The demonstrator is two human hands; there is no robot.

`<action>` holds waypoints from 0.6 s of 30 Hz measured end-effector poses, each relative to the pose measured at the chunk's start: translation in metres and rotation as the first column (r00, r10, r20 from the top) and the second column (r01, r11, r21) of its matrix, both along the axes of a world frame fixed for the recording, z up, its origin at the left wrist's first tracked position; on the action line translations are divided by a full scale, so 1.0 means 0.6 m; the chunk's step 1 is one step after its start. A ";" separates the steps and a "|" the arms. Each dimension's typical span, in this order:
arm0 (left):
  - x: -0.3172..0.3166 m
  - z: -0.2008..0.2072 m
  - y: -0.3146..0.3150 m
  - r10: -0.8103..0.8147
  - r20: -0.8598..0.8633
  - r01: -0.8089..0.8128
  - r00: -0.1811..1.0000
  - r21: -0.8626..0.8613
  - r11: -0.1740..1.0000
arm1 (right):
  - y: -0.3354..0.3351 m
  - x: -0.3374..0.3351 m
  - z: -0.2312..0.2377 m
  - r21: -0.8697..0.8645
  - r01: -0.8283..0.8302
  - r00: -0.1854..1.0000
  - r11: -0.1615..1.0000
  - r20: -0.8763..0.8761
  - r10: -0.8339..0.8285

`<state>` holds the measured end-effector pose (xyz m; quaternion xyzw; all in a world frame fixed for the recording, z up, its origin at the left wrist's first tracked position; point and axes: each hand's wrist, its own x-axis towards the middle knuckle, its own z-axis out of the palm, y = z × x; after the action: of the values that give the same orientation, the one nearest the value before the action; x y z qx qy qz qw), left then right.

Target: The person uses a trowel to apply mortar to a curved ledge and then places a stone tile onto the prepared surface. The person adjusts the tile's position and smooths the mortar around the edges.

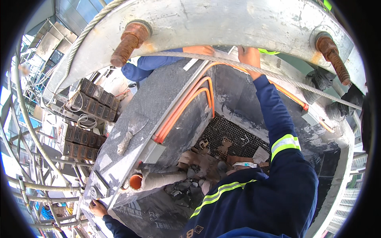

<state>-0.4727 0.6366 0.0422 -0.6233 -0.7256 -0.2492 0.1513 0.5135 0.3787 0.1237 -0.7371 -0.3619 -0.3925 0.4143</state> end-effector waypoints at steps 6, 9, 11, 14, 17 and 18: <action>0.015 -0.006 0.023 -0.055 -0.107 0.050 0.993 -0.054 0.997 | 0.126 0.107 0.025 -0.340 0.138 0.988 0.930 0.111 -0.106; -0.014 -0.005 -0.002 0.004 -0.079 -0.009 0.997 -0.060 0.998 | 0.120 0.082 0.053 -0.359 0.090 0.996 0.929 0.047 -0.079; -0.023 -0.001 -0.010 0.043 -0.070 -0.047 0.997 -0.067 0.997 | 0.098 0.047 0.076 -0.373 0.050 0.999 0.926 0.001 -0.054; 0.013 0.010 -0.001 0.087 -0.110 -0.097 0.990 -0.094 0.991 | -0.111 -0.120 0.061 -0.514 0.036 0.999 0.857 0.029 -0.024; 0.010 -0.005 -0.005 0.070 -0.078 -0.078 0.995 -0.103 0.992 | -0.253 -0.312 0.033 -0.456 0.000 0.967 0.890 -0.228 -0.116; 0.003 0.002 -0.006 0.072 -0.103 -0.081 0.992 -0.092 0.992 | -0.264 -0.334 0.011 -0.519 -0.032 0.934 0.854 -0.319 -0.159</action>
<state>-0.4708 0.6330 0.0435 -0.6132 -0.7518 -0.1765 0.1664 0.3129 0.2202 0.1306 -0.8905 -0.3491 -0.1571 0.2459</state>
